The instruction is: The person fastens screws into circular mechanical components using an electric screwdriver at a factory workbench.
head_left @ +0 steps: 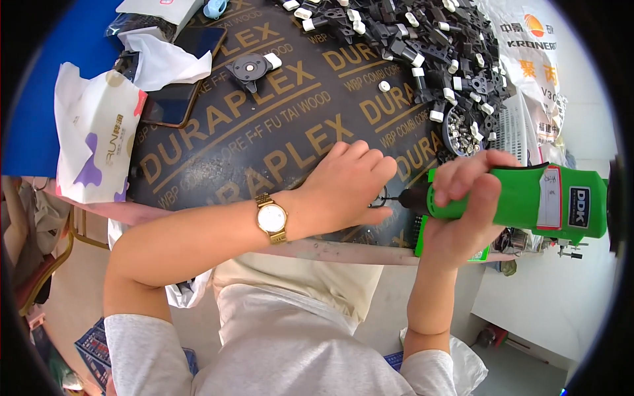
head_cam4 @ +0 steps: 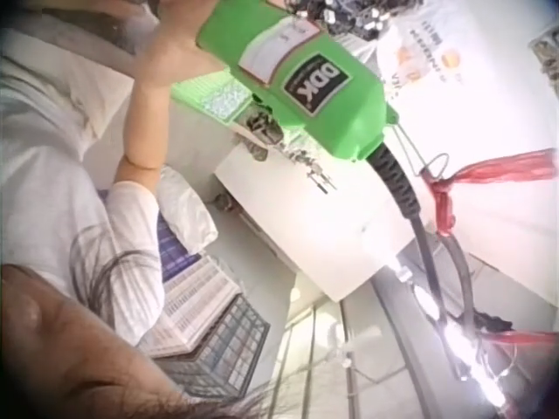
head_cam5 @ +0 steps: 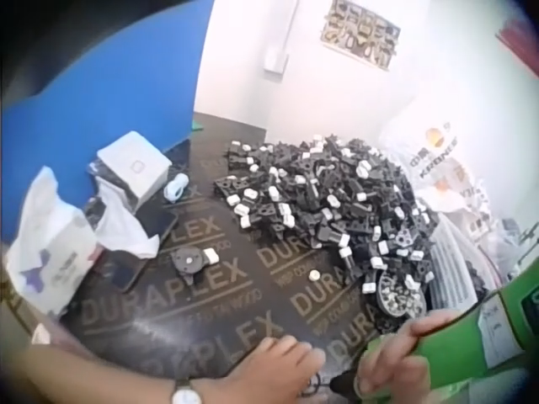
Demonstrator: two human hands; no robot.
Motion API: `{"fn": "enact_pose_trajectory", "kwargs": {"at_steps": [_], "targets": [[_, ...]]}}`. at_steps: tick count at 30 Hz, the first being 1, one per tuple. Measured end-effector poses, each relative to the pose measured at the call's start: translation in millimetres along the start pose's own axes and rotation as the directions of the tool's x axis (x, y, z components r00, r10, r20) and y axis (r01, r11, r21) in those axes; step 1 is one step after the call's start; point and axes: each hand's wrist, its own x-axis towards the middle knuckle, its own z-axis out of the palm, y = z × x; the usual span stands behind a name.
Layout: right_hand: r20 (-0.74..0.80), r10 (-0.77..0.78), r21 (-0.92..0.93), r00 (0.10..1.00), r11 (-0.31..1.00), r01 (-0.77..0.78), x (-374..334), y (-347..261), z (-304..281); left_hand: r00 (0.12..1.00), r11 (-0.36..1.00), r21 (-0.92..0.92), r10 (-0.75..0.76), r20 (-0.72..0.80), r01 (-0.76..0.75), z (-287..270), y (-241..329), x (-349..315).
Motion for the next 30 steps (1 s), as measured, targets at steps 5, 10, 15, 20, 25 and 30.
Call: {"fn": "enact_pose_trajectory", "kwargs": {"at_steps": [5,10,15,20,25,30], "targets": [[0.058,-0.090,0.202,0.994,0.976,0.077,0.4,-21.7,-12.8,0.999,0.995,0.085,0.052,0.003,-0.052,-1.4,3.7,0.0],[0.012,-0.234,0.010,0.972,0.972,0.234,-0.1,-60.8,-74.3,0.944,0.984,-0.076,-0.132,0.302,0.162,-66.4,21.2,-36.2],[-0.215,-0.240,-0.085,0.947,0.970,0.227,-15.4,-75.1,-137.8,0.708,0.739,-0.257,-0.391,0.588,0.622,-160.4,36.7,-132.0],[-0.319,-0.199,-0.083,0.927,0.980,0.182,-15.0,-61.8,-158.4,0.584,0.590,0.225,-0.806,0.100,0.776,-161.8,30.2,-197.9],[-0.345,-0.194,-0.035,0.918,0.980,0.194,-19.4,-54.2,-170.8,0.556,0.668,0.131,-0.699,0.450,0.733,-168.9,32.6,-157.0],[-0.387,-0.235,-0.119,0.892,0.972,0.204,-23.4,-55.3,-176.7,0.909,0.934,0.062,-0.358,0.216,0.353,-140.5,35.8,-65.3]]}}
